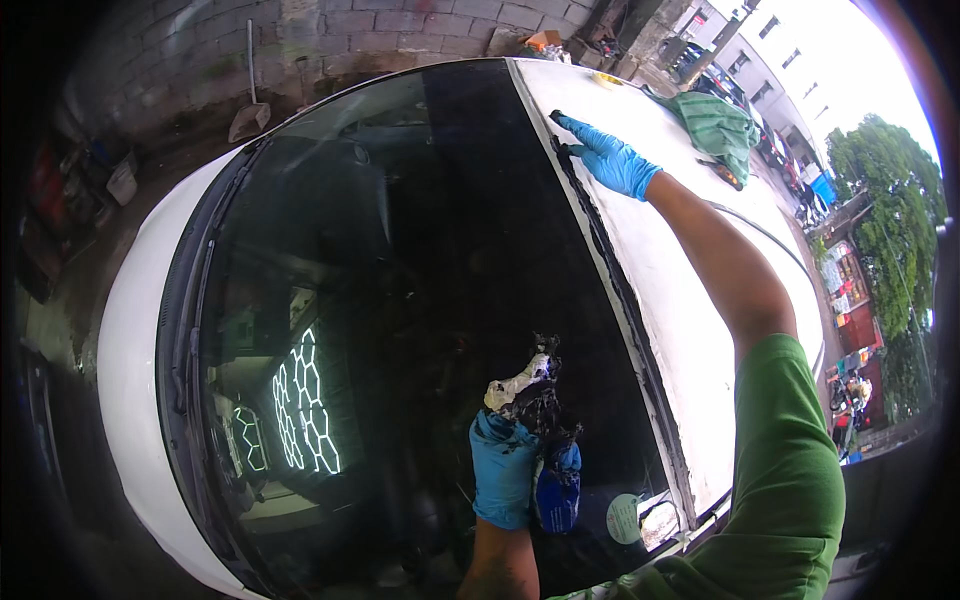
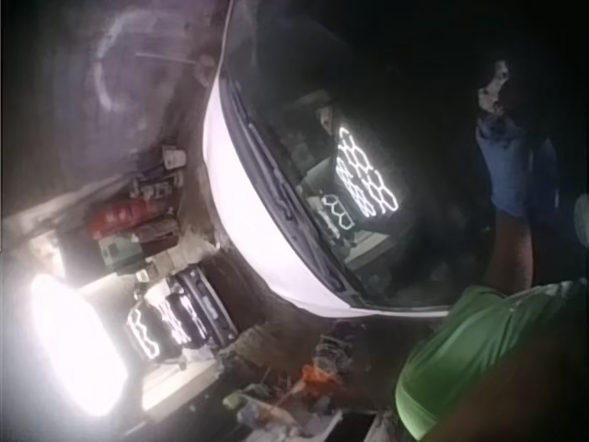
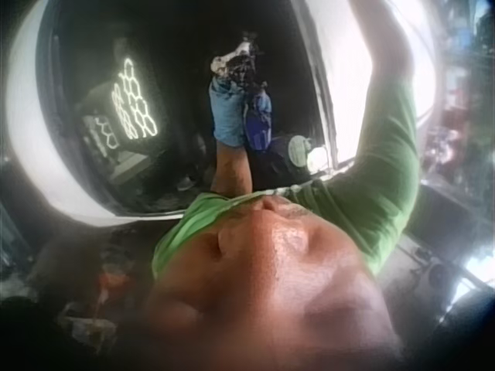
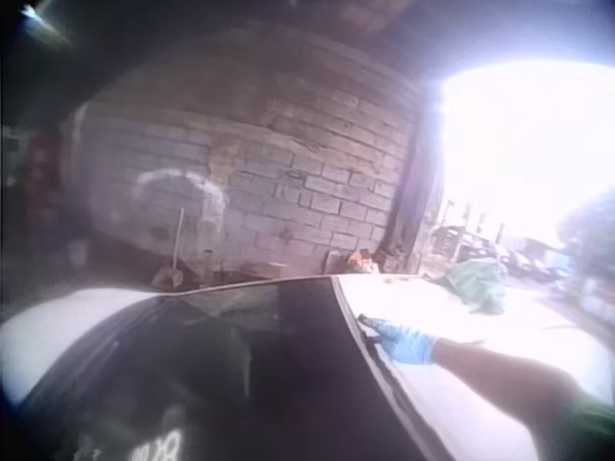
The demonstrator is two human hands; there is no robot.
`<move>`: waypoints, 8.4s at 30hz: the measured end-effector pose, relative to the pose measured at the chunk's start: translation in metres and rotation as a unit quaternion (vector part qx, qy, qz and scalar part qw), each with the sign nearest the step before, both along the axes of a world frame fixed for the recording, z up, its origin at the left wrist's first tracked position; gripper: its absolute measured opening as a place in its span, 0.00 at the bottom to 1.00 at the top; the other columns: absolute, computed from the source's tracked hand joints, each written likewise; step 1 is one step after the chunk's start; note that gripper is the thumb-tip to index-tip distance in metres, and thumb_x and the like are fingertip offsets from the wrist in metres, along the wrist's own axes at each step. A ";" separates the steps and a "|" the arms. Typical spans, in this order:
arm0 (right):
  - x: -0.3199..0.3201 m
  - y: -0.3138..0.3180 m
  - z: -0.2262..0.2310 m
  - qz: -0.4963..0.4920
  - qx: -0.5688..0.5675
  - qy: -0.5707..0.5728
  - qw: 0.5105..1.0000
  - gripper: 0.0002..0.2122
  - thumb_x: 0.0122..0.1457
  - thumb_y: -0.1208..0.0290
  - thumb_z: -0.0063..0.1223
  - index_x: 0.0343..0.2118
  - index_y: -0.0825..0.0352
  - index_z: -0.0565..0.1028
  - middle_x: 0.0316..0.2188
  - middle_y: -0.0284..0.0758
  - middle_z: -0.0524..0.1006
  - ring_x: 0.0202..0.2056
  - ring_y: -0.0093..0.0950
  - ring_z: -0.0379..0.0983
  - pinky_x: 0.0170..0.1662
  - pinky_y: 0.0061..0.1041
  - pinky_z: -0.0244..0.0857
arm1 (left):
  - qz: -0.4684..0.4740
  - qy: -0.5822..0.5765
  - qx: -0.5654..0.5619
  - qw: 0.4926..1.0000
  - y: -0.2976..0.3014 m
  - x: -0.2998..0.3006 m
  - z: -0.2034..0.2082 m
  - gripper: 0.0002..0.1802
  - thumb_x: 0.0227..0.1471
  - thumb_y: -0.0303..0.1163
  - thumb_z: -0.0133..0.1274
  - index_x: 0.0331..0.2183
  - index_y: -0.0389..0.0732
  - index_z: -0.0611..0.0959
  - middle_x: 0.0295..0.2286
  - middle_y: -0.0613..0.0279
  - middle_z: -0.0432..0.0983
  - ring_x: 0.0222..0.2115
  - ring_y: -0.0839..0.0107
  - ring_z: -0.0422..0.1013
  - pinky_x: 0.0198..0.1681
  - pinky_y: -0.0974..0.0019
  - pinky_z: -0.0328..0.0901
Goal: The person applies black sealant along the windshield perimeter of a white car using a sealant tube and gloved hands. They smooth the bead with fingers, move around the vehicle to reach different sections, and continue applying sealant along the top and side edges.
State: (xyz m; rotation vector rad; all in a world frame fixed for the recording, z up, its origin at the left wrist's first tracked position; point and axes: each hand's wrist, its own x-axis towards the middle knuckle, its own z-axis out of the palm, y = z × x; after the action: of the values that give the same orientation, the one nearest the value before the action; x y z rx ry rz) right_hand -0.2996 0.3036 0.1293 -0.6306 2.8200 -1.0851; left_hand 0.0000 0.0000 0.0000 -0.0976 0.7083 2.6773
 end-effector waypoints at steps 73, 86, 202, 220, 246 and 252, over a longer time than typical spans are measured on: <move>0.031 -0.021 0.014 -0.031 0.170 0.088 0.981 0.34 0.52 0.84 0.40 0.65 0.56 0.53 0.67 0.42 0.46 0.65 0.40 0.48 0.68 0.33 0.42 | -0.002 0.003 0.096 0.995 -0.004 -0.003 0.021 0.20 0.48 0.19 0.56 0.45 0.37 0.77 0.31 0.62 0.77 0.22 0.72 0.73 0.24 0.68 0.69; -0.007 -0.017 0.016 -0.033 0.061 0.052 0.996 0.35 0.52 0.94 0.34 0.64 0.61 0.54 0.67 0.37 0.48 0.65 0.32 0.50 0.66 0.26 0.47 | 0.032 -0.005 0.027 0.999 -0.002 -0.005 0.011 0.15 0.46 0.27 0.62 0.38 0.39 0.77 0.19 0.59 0.74 0.15 0.68 0.71 0.17 0.63 0.66; 0.062 -0.037 0.025 0.019 0.309 0.027 0.951 0.33 0.57 0.78 0.38 0.67 0.57 0.45 0.64 0.47 0.53 0.64 0.43 0.51 0.67 0.34 0.45 | 0.003 0.026 0.080 0.996 -0.004 -0.004 0.018 0.16 0.47 0.16 0.51 0.42 0.35 0.78 0.29 0.62 0.78 0.23 0.73 0.74 0.27 0.69 0.70; 0.172 -0.067 0.049 -0.003 0.366 -0.061 0.928 0.37 0.53 0.81 0.40 0.67 0.53 0.44 0.67 0.41 0.46 0.66 0.51 0.41 0.68 0.43 0.39 | 0.018 0.019 0.076 0.997 0.001 -0.005 0.017 0.10 0.51 0.24 0.55 0.38 0.37 0.78 0.25 0.59 0.77 0.19 0.69 0.73 0.22 0.67 0.70; 0.289 -0.080 0.093 0.041 0.356 0.166 0.919 0.42 0.35 0.86 0.42 0.63 0.65 0.55 0.61 0.47 0.60 0.55 0.45 0.64 0.59 0.41 0.56 | 0.014 0.003 0.042 0.999 0.000 -0.005 0.040 0.08 0.54 0.33 0.56 0.34 0.42 0.75 0.17 0.63 0.70 0.14 0.72 0.67 0.17 0.66 0.64; 0.293 -0.072 0.104 0.036 0.325 0.219 0.919 0.40 0.36 0.88 0.40 0.62 0.67 0.57 0.60 0.46 0.62 0.57 0.46 0.62 0.59 0.38 0.56 | -0.001 0.032 0.085 0.996 0.000 -0.005 0.034 0.10 0.54 0.35 0.55 0.35 0.41 0.75 0.17 0.63 0.69 0.15 0.71 0.67 0.18 0.66 0.64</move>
State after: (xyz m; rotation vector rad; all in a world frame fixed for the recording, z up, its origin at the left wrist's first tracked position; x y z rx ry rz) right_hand -0.0067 0.2311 0.2330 -0.9661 3.1903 0.0658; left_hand -0.0050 -0.0003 0.0336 0.0343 0.4969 2.7368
